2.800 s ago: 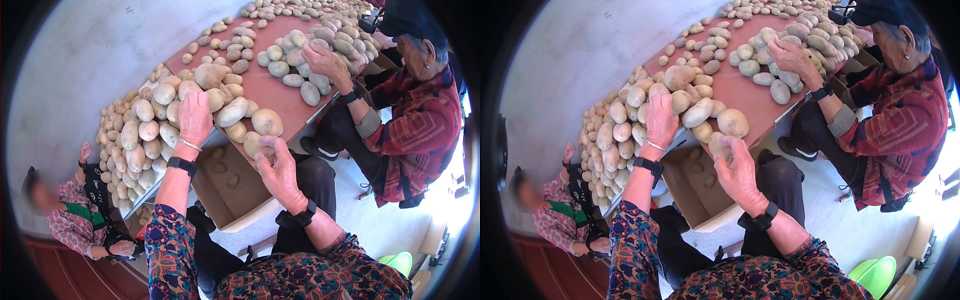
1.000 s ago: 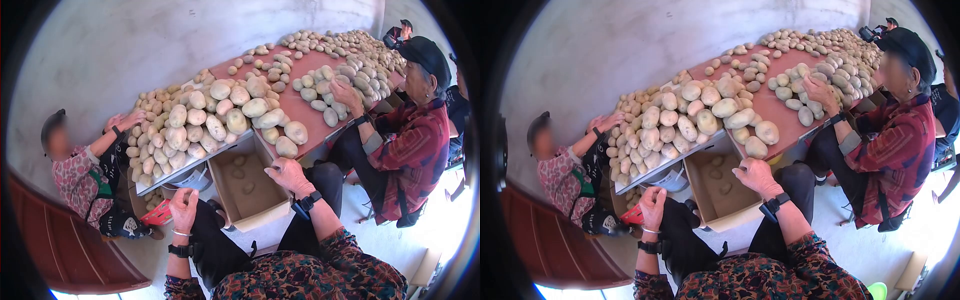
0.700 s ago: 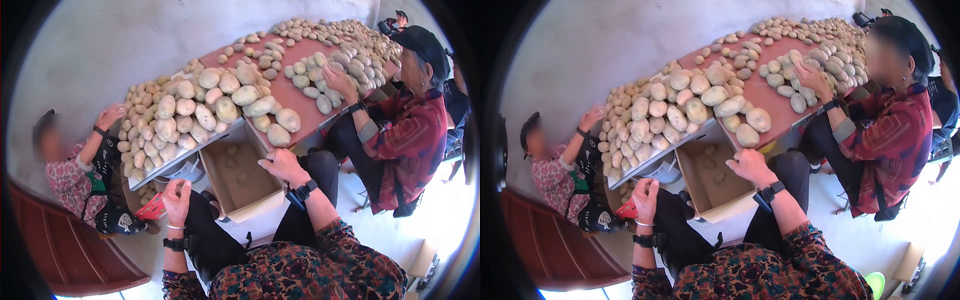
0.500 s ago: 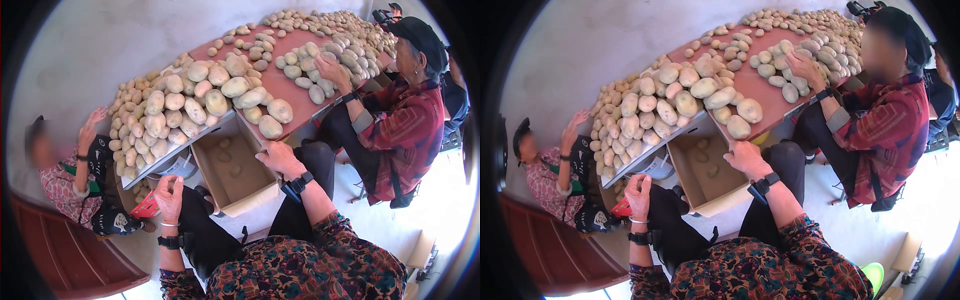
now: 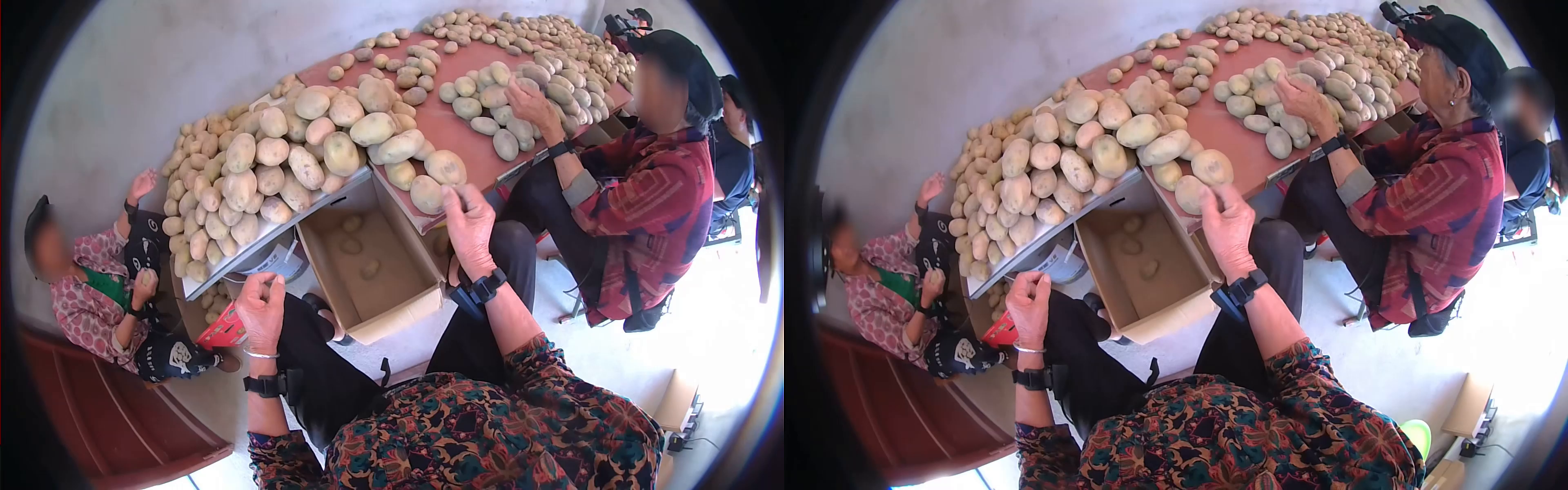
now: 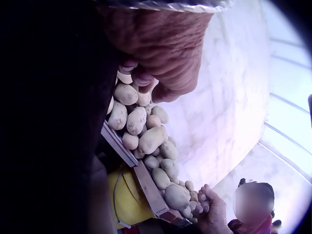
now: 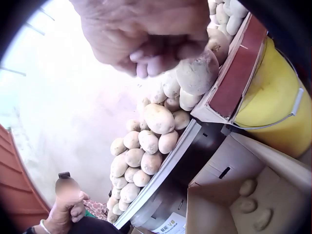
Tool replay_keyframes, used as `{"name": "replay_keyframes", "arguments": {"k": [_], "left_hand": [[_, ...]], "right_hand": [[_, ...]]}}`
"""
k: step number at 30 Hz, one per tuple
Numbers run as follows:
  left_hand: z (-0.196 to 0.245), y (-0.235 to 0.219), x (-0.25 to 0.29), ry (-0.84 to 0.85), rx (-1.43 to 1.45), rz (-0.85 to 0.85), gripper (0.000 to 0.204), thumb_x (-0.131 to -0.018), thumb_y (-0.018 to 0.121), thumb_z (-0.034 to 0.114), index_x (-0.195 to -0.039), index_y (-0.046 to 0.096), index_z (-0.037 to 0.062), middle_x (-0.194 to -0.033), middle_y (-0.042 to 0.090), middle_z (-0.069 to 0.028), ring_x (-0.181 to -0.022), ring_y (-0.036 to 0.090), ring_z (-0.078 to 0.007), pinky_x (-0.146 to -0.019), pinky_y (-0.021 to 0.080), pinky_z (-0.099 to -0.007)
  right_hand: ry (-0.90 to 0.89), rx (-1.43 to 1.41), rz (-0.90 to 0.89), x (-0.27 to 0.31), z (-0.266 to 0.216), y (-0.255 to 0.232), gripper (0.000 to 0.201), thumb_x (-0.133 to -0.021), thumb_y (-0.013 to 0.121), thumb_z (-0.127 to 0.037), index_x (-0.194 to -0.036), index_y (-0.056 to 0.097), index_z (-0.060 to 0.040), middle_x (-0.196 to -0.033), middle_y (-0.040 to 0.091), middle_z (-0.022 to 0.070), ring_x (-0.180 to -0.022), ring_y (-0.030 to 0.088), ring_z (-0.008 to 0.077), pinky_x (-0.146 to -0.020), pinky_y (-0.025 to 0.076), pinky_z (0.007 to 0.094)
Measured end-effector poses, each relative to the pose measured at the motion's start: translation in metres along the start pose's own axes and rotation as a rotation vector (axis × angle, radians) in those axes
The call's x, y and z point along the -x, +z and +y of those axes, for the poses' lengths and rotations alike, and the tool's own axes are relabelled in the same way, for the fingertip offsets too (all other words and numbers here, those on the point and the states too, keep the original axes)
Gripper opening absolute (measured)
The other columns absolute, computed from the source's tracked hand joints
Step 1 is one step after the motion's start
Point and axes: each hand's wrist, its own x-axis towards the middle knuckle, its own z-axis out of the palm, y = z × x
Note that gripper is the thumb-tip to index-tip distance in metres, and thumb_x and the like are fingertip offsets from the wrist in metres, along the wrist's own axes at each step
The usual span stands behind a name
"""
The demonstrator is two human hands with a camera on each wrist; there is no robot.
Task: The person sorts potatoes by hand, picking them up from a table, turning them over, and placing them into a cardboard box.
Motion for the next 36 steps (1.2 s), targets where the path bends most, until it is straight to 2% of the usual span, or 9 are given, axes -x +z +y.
{"name": "replay_keyframes", "arguments": {"k": [3,4,5,7,8,21,30,33,36], "left_hand": [[-0.003,-0.001,0.000,-0.005,0.020,0.014,0.012,-0.083,0.074,0.009,-0.088,0.066,0.0008,-0.055,0.042,0.0027,-0.052,0.037,-0.0070,-0.051,0.036,-0.0263],[-0.004,-0.002,0.000,-0.011,0.027,0.020,0.012,-0.084,0.073,0.009,-0.087,0.066,0.0009,-0.055,0.042,0.0030,-0.052,0.037,-0.0067,-0.051,0.035,-0.0259],[-0.006,-0.003,0.001,-0.016,0.033,0.024,0.011,-0.084,0.073,0.009,-0.087,0.065,0.0009,-0.055,0.042,0.0033,-0.053,0.037,-0.0064,-0.051,0.035,-0.0256],[-0.009,-0.004,0.001,-0.036,0.071,0.017,0.011,-0.085,0.073,0.009,-0.087,0.065,0.0011,-0.056,0.043,0.0038,-0.053,0.037,-0.0058,-0.051,0.035,-0.0251],[-0.009,-0.004,0.001,-0.029,0.068,0.029,0.011,-0.085,0.072,0.008,-0.087,0.065,0.0012,-0.057,0.044,0.0040,-0.053,0.037,-0.0055,-0.051,0.035,-0.0250],[-0.010,-0.015,0.006,-0.057,0.052,0.034,0.010,-0.090,0.068,0.009,-0.090,0.065,0.0002,-0.063,0.053,0.0064,-0.057,0.043,-0.0008,-0.053,0.035,-0.0193],[-0.009,-0.011,0.004,-0.045,0.036,0.114,0.008,-0.085,0.071,0.008,-0.085,0.066,0.0019,-0.056,0.047,0.0034,-0.052,0.039,-0.0055,-0.051,0.037,-0.0249],[-0.012,-0.012,0.007,-0.046,0.005,0.118,0.009,-0.085,0.071,0.009,-0.085,0.066,0.0021,-0.057,0.048,0.0027,-0.052,0.040,-0.0063,-0.051,0.038,-0.0256],[-0.015,-0.015,0.007,-0.051,-0.008,0.114,0.010,-0.085,0.071,0.011,-0.085,0.066,0.0021,-0.057,0.049,0.0017,-0.052,0.041,-0.0074,-0.052,0.039,-0.0269]], "right_hand": [[-0.017,0.187,0.071,-0.004,0.004,0.000,0.027,-0.082,0.072,-0.019,-0.096,0.061,0.0003,-0.080,0.066,0.0123,-0.073,0.066,0.0248,-0.072,0.053,0.0359],[0.017,0.318,-0.034,-0.005,0.009,0.000,0.047,-0.077,0.077,-0.026,-0.110,0.056,-0.0010,-0.098,0.064,0.0145,-0.092,0.064,0.0287,-0.082,0.052,0.0396],[0.021,0.321,-0.037,-0.003,0.012,0.002,0.047,-0.077,0.077,-0.026,-0.110,0.056,-0.0010,-0.098,0.064,0.0145,-0.092,0.064,0.0287,-0.082,0.052,0.0396],[-0.094,0.668,-0.068,0.001,0.011,0.010,0.060,-0.072,0.080,-0.033,-0.116,0.052,-0.0017,-0.111,0.057,0.0174,-0.106,0.057,0.0334,-0.089,0.050,0.0436],[-0.016,0.684,-0.126,-0.001,0.010,0.012,0.068,-0.071,0.081,-0.037,-0.121,0.048,-0.0028,-0.116,0.053,0.0192,-0.113,0.051,0.0368,-0.091,0.048,0.0462],[-0.022,0.631,-0.136,0.001,0.017,0.022,0.054,-0.071,0.075,-0.031,-0.108,0.051,-0.0005,-0.107,0.056,0.0224,-0.107,0.053,0.0400,-0.088,0.047,0.0485],[0.059,0.582,-0.196,-0.005,0.008,0.017,0.054,-0.073,0.073,-0.034,-0.109,0.053,0.0011,-0.107,0.059,0.0260,-0.102,0.058,0.0405,-0.088,0.047,0.0478],[0.190,0.419,-0.326,-0.001,0.004,0.007,0.055,-0.074,0.074,-0.034,-0.111,0.055,0.0023,-0.105,0.063,0.0217,-0.094,0.062,0.0338,-0.086,0.049,0.0432],[0.329,-0.112,-0.554,0.001,-0.019,-0.003,0.045,-0.084,0.069,-0.032,-0.112,0.058,0.0013,-0.098,0.062,0.0072,-0.087,0.057,0.0129,-0.075,0.048,0.0276]]}}
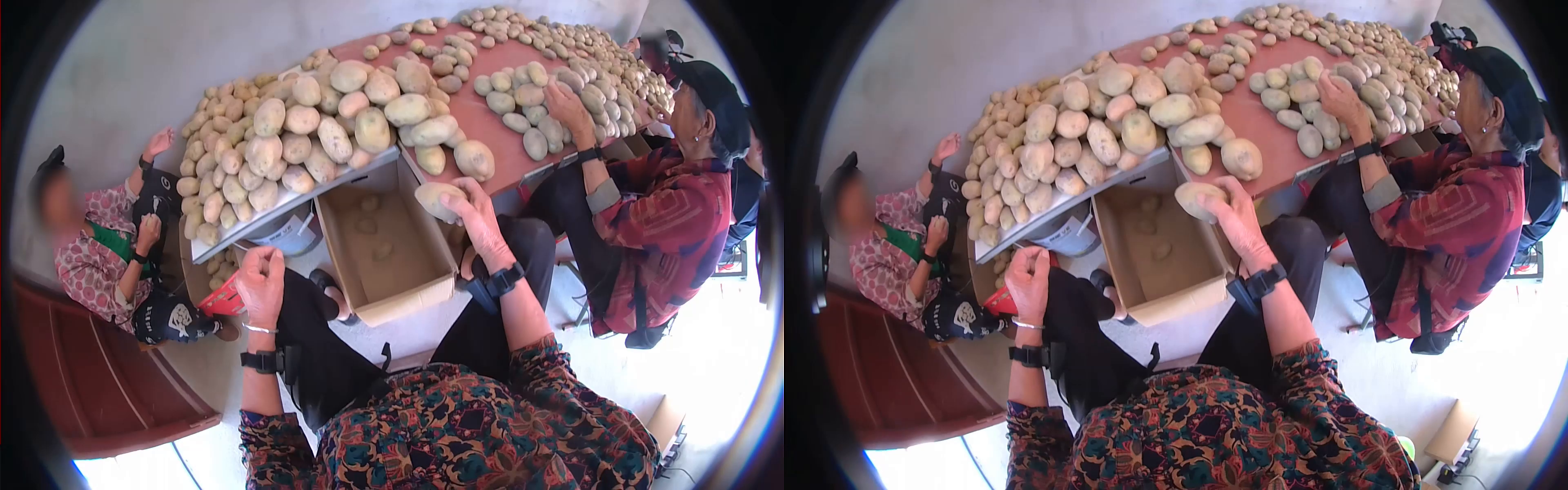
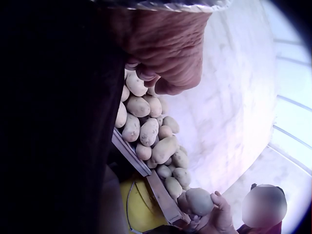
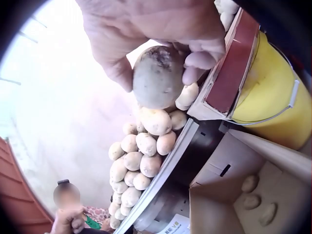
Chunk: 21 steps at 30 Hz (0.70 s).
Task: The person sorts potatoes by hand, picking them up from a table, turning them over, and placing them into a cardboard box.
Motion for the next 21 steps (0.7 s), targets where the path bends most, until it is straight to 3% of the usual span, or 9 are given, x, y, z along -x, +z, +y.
{"name": "replay_keyframes", "arguments": {"k": [4,5,7,8,13,15,17,18,21], "left_hand": [[0.003,-0.001,0.001,0.024,-0.033,-0.002,0.011,-0.087,0.070,0.012,-0.087,0.066,0.0016,-0.057,0.049,0.0005,-0.053,0.043,-0.0082,-0.054,0.041,-0.0277],[0.004,0.002,-0.002,0.034,-0.024,0.002,0.010,-0.087,0.070,0.011,-0.087,0.066,0.0016,-0.057,0.049,0.0010,-0.053,0.043,-0.0076,-0.053,0.040,-0.0271],[-0.002,0.003,-0.002,0.023,0.009,-0.010,0.010,-0.087,0.070,0.010,-0.087,0.066,0.0015,-0.058,0.049,0.0020,-0.054,0.042,-0.0066,-0.053,0.039,-0.0260],[-0.005,0.004,-0.002,0.007,0.037,-0.021,0.009,-0.087,0.069,0.010,-0.088,0.066,0.0014,-0.058,0.049,0.0031,-0.054,0.042,-0.0055,-0.053,0.038,-0.0250],[0.002,0.004,-0.003,-0.008,0.055,-0.031,0.008,-0.088,0.069,0.008,-0.088,0.065,0.0011,-0.060,0.052,0.0048,-0.054,0.041,-0.0029,-0.052,0.036,-0.0225],[0.001,0.004,-0.002,-0.012,0.046,-0.031,0.008,-0.088,0.069,0.007,-0.089,0.065,0.0009,-0.060,0.052,0.0046,-0.055,0.042,-0.0026,-0.052,0.036,-0.0224],[-0.001,0.005,-0.003,-0.012,0.055,-0.026,0.008,-0.088,0.069,0.008,-0.088,0.065,0.0009,-0.060,0.051,0.0048,-0.054,0.041,-0.0026,-0.052,0.036,-0.0223],[-0.002,0.006,-0.003,-0.008,0.065,-0.021,0.008,-0.088,0.069,0.008,-0.088,0.065,0.0008,-0.060,0.051,0.0050,-0.054,0.040,-0.0026,-0.051,0.035,-0.0222],[-0.001,0.008,-0.003,-0.041,0.126,-0.021,0.008,-0.088,0.069,0.008,-0.088,0.065,0.0008,-0.059,0.048,0.0058,-0.054,0.039,-0.0024,-0.051,0.034,-0.0220]], "right_hand": [[0.066,0.068,-0.244,0.005,0.005,0.005,0.043,-0.082,0.072,-0.032,-0.111,0.061,-0.0015,-0.096,0.062,0.0047,-0.088,0.058,0.0139,-0.077,0.047,0.0281],[-0.090,0.234,-0.259,-0.001,0.029,0.007,0.043,-0.081,0.074,-0.031,-0.110,0.063,-0.0014,-0.098,0.065,0.0071,-0.092,0.061,0.0177,-0.083,0.049,0.0304],[-0.111,0.560,-0.266,0.003,0.033,0.015,0.040,-0.081,0.074,-0.028,-0.111,0.063,-0.0021,-0.099,0.067,0.0107,-0.095,0.064,0.0206,-0.087,0.050,0.0316],[-0.184,0.626,-0.231,0.007,0.033,0.017,0.034,-0.081,0.071,-0.026,-0.104,0.066,-0.0007,-0.091,0.069,0.0213,-0.087,0.068,0.0328,-0.081,0.053,0.0372],[-0.251,0.327,0.051,-0.009,0.030,0.009,0.019,-0.084,0.067,-0.020,-0.089,0.070,-0.0016,-0.084,0.070,0.0168,-0.080,0.068,0.0324,-0.077,0.053,0.0381],[-0.405,0.264,0.419,-0.027,0.024,-0.008,0.018,-0.084,0.066,-0.017,-0.092,0.069,-0.0014,-0.085,0.070,0.0168,-0.079,0.068,0.0327,-0.075,0.052,0.0393],[-0.366,0.443,0.557,-0.039,0.005,-0.025,0.018,-0.084,0.065,-0.015,-0.096,0.067,-0.0018,-0.088,0.068,0.0169,-0.081,0.067,0.0333,-0.077,0.051,0.0412],[-0.275,0.607,0.510,-0.043,-0.003,-0.035,0.028,-0.083,0.065,-0.018,-0.106,0.063,-0.0039,-0.100,0.065,0.0171,-0.094,0.064,0.0344,-0.084,0.050,0.0437],[-0.169,0.878,0.383,-0.058,-0.022,-0.044,0.043,-0.079,0.070,-0.026,-0.117,0.058,-0.0072,-0.114,0.060,0.0174,-0.109,0.057,0.0358,-0.090,0.048,0.0462]]}}
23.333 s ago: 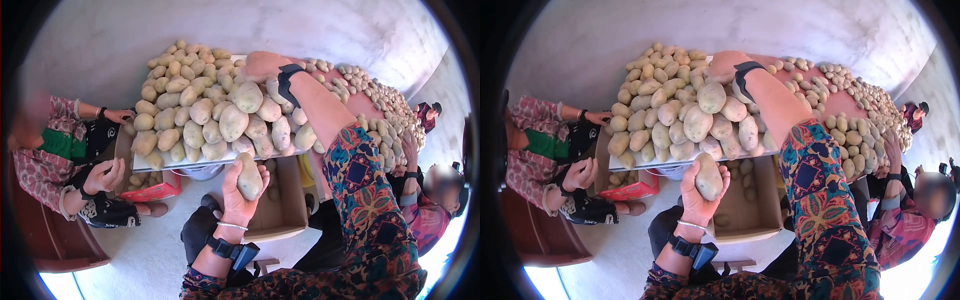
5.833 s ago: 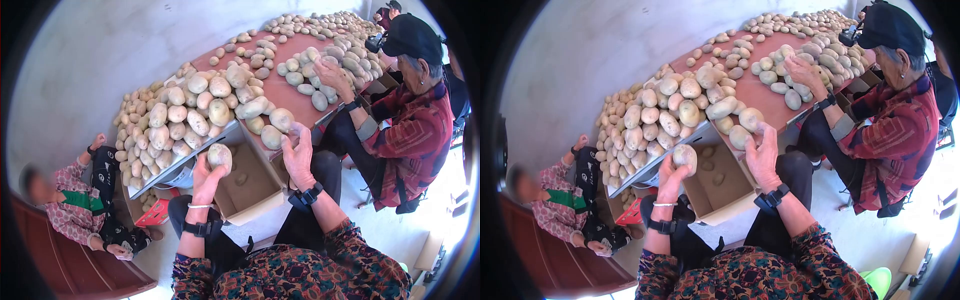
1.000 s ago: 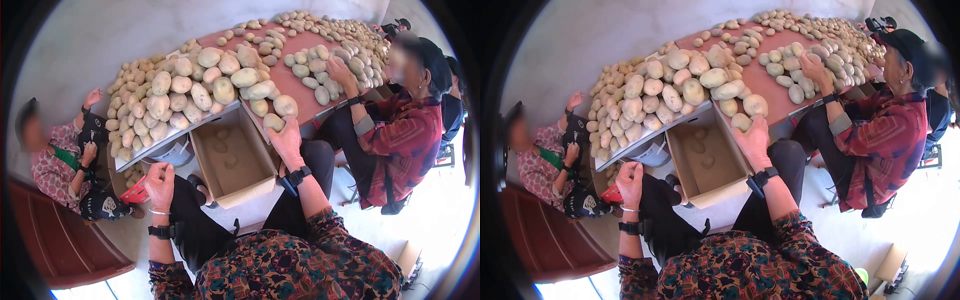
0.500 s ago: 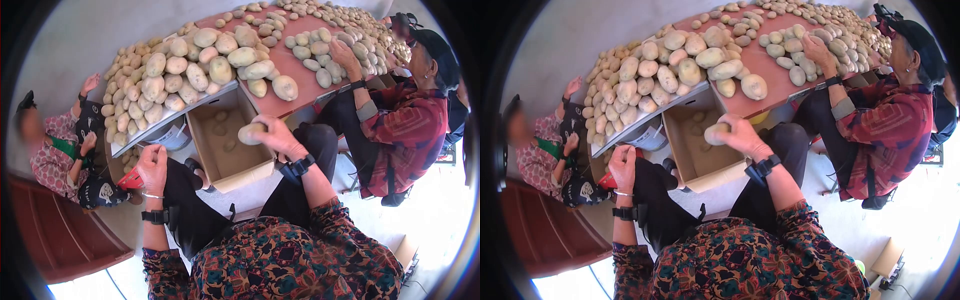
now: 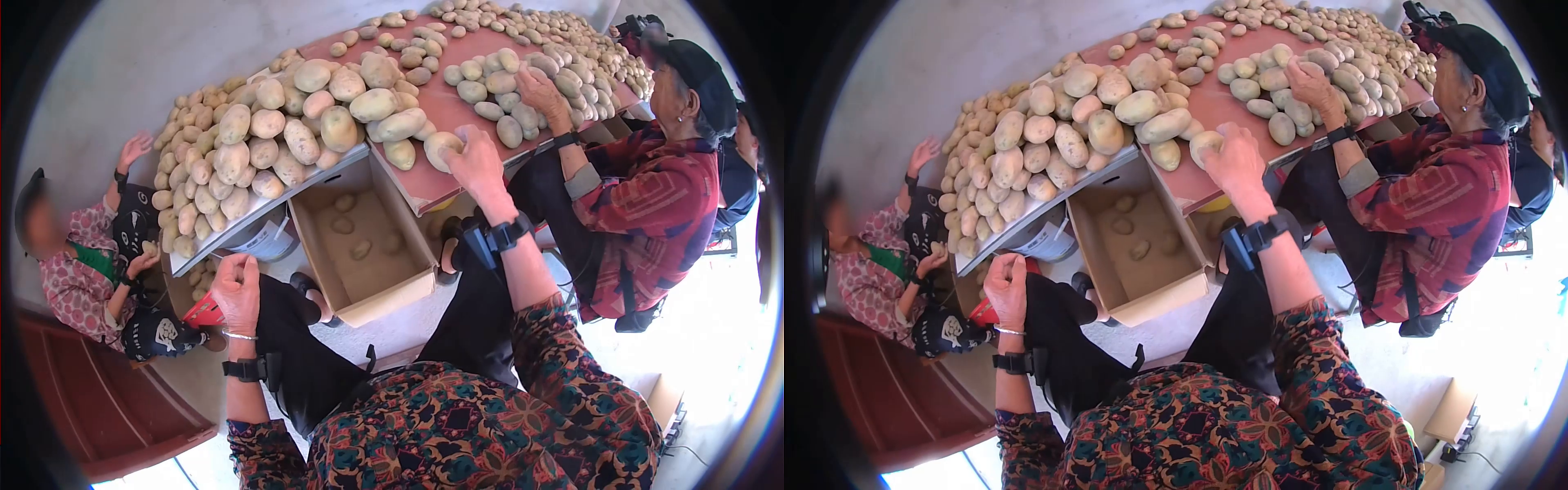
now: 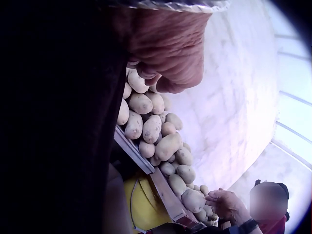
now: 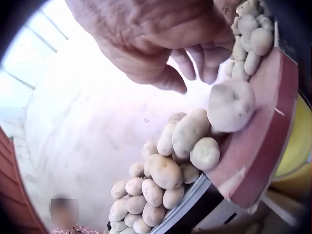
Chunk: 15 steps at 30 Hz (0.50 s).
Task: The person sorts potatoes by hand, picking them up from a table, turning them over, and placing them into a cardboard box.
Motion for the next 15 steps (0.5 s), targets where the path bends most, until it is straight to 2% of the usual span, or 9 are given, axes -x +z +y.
{"name": "replay_keyframes", "arguments": {"k": [1,3,5,11,13,15], "left_hand": [[-0.001,0.000,-0.001,0.002,-0.004,0.000,0.008,-0.088,0.069,0.008,-0.088,0.065,0.0008,-0.059,0.048,0.0058,-0.054,0.039,-0.0024,-0.051,0.034,-0.0220],[-0.002,-0.001,-0.002,0.054,-0.086,-0.009,0.008,-0.088,0.068,0.008,-0.088,0.064,0.0005,-0.060,0.047,0.0065,-0.054,0.037,-0.0018,-0.050,0.033,-0.0217],[0.003,-0.001,-0.003,0.034,-0.087,-0.018,0.008,-0.088,0.068,0.008,-0.088,0.064,0.0006,-0.060,0.047,0.0065,-0.054,0.037,-0.0018,-0.050,0.033,-0.0218],[0.003,0.001,-0.004,0.029,-0.062,-0.005,0.009,-0.088,0.068,0.008,-0.088,0.065,0.0004,-0.059,0.048,0.0066,-0.054,0.038,-0.0018,-0.050,0.033,-0.0220],[0.002,-0.001,-0.003,0.036,-0.091,-0.010,0.009,-0.089,0.068,0.008,-0.088,0.065,0.0002,-0.060,0.048,0.0065,-0.054,0.038,-0.0018,-0.050,0.033,-0.0220],[-0.002,-0.002,-0.004,0.061,-0.120,-0.006,0.009,-0.089,0.068,0.008,-0.088,0.065,-0.0002,-0.060,0.049,0.0068,-0.055,0.039,-0.0014,-0.051,0.034,-0.0218]], "right_hand": [[0.006,0.091,-0.087,-0.007,-0.001,0.001,0.056,-0.075,0.073,-0.031,-0.124,0.054,-0.0097,-0.123,0.056,0.0167,-0.118,0.051,0.0374,-0.095,0.047,0.0476],[-0.030,0.151,-0.119,-0.007,-0.002,0.008,0.058,-0.075,0.073,-0.031,-0.126,0.053,-0.0105,-0.124,0.055,0.0167,-0.118,0.051,0.0378,-0.096,0.046,0.0478],[-0.067,0.212,-0.151,-0.009,0.001,0.017,0.061,-0.074,0.073,-0.030,-0.128,0.051,-0.0112,-0.125,0.054,0.0167,-0.119,0.051,0.0383,-0.097,0.046,0.0480],[0.038,0.172,-0.195,-0.022,0.011,0.026,0.074,-0.066,0.078,-0.029,-0.133,0.049,-0.0120,-0.126,0.053,0.0182,-0.120,0.052,0.0387,-0.098,0.046,0.0477],[0.141,0.021,-0.231,-0.019,0.010,0.016,0.075,-0.063,0.078,-0.028,-0.131,0.052,-0.0083,-0.124,0.058,0.0206,-0.117,0.056,0.0380,-0.098,0.047,0.0451],[0.146,-0.041,-0.211,-0.015,0.013,0.011,0.074,-0.063,0.078,-0.029,-0.129,0.054,-0.0057,-0.121,0.060,0.0221,-0.115,0.059,0.0379,-0.097,0.048,0.0439]]}}
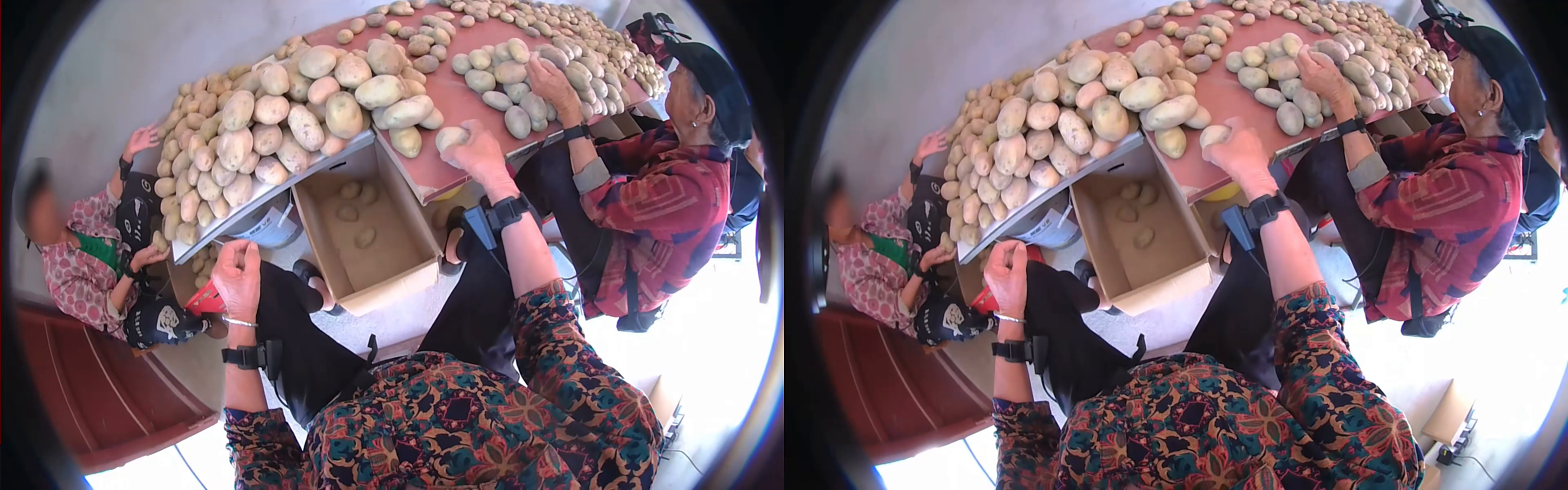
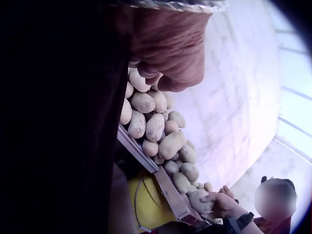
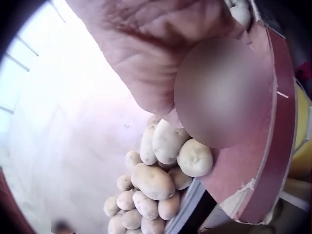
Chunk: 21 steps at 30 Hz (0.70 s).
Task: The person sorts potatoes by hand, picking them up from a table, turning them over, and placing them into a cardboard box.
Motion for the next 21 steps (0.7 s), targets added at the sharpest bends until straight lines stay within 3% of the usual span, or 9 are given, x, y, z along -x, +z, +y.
{"name": "replay_keyframes", "arguments": {"k": [3,6,7,9,10,13,14,19,21], "left_hand": [[0.002,0.001,0.000,-0.030,0.066,0.005,0.010,-0.088,0.068,0.009,-0.087,0.065,0.0005,-0.059,0.048,0.0064,-0.055,0.039,-0.0022,-0.051,0.034,-0.0225],[0.006,-0.002,0.000,-0.023,0.008,0.003,0.011,-0.088,0.069,0.011,-0.087,0.065,0.0007,-0.059,0.048,0.0055,-0.054,0.039,-0.0031,-0.051,0.035,-0.0230],[0.009,-0.003,0.000,-0.007,-0.039,0.003,0.012,-0.088,0.069,0.011,-0.087,0.065,0.0006,-0.059,0.048,0.0052,-0.054,0.039,-0.0034,-0.051,0.035,-0.0232],[0.007,-0.006,0.001,-0.042,-0.083,-0.048,0.014,-0.091,0.067,0.013,-0.091,0.066,-0.0003,-0.068,0.054,0.0074,-0.062,0.045,-0.0007,-0.056,0.037,-0.0192],[0.005,-0.005,0.001,-0.056,-0.025,-0.040,0.014,-0.091,0.068,0.014,-0.091,0.067,-0.0003,-0.068,0.054,0.0073,-0.062,0.045,-0.0009,-0.056,0.037,-0.0193],[0.006,-0.007,0.000,-0.050,-0.027,-0.039,0.015,-0.091,0.068,0.015,-0.091,0.067,-0.0004,-0.069,0.055,0.0070,-0.063,0.046,-0.0011,-0.057,0.038,-0.0196],[0.007,-0.007,0.000,-0.054,-0.023,-0.039,0.015,-0.091,0.068,0.015,-0.091,0.067,-0.0004,-0.070,0.056,0.0067,-0.064,0.048,-0.0014,-0.058,0.039,-0.0196],[0.006,-0.007,0.000,-0.077,0.042,-0.034,0.015,-0.091,0.067,0.015,-0.092,0.067,-0.0005,-0.073,0.060,0.0049,-0.065,0.051,-0.0024,-0.062,0.043,-0.0198],[0.006,-0.008,0.000,-0.057,-0.036,-0.042,0.015,-0.091,0.067,0.014,-0.092,0.067,-0.0006,-0.075,0.062,0.0041,-0.067,0.053,-0.0027,-0.063,0.044,-0.0201]], "right_hand": [[-0.015,-0.088,0.050,0.001,0.007,0.000,0.072,-0.065,0.077,-0.030,-0.127,0.056,0.0005,-0.114,0.066,0.0229,-0.108,0.064,0.0335,-0.094,0.050,0.0391],[-0.042,-0.680,-0.081,0.005,0.012,0.000,0.069,-0.072,0.074,-0.031,-0.131,0.054,-0.0006,-0.116,0.064,0.0128,-0.102,0.064,0.0211,-0.087,0.052,0.0323],[-0.039,-0.676,-0.089,0.010,0.007,-0.006,0.069,-0.072,0.074,-0.031,-0.131,0.054,-0.0006,-0.116,0.064,0.0128,-0.102,0.064,0.0211,-0.087,0.052,0.0323],[-0.065,-1.052,-0.420,0.018,0.002,-0.014,0.066,-0.078,0.069,-0.033,-0.134,0.052,-0.0032,-0.118,0.063,0.0110,-0.098,0.065,0.0193,-0.081,0.053,0.0332],[-0.121,-1.095,-0.487,0.021,0.000,-0.013,0.064,-0.082,0.066,-0.036,-0.135,0.050,-0.0053,-0.116,0.063,0.0092,-0.098,0.063,0.0161,-0.075,0.052,0.0326],[-0.047,-1.245,-0.620,0.043,-0.018,-0.008,0.062,-0.083,0.065,-0.038,-0.133,0.051,-0.0048,-0.112,0.063,0.0071,-0.098,0.061,0.0151,-0.074,0.051,0.0320],[-0.029,-1.232,-0.692,0.044,-0.015,-0.003,0.062,-0.084,0.065,-0.040,-0.132,0.052,-0.0038,-0.109,0.063,0.0065,-0.100,0.059,0.0139,-0.078,0.051,0.0316],[-0.156,-0.927,-0.682,0.049,-0.018,0.023,0.055,-0.083,0.068,-0.038,-0.123,0.060,-0.0022,-0.109,0.065,0.0093,-0.102,0.059,0.0140,-0.085,0.048,0.0282],[-0.299,-0.544,-0.766,0.055,-0.025,0.026,0.054,-0.082,0.069,-0.035,-0.124,0.058,-0.0040,-0.112,0.062,0.0090,-0.103,0.060,0.0174,-0.092,0.046,0.0306]]}}
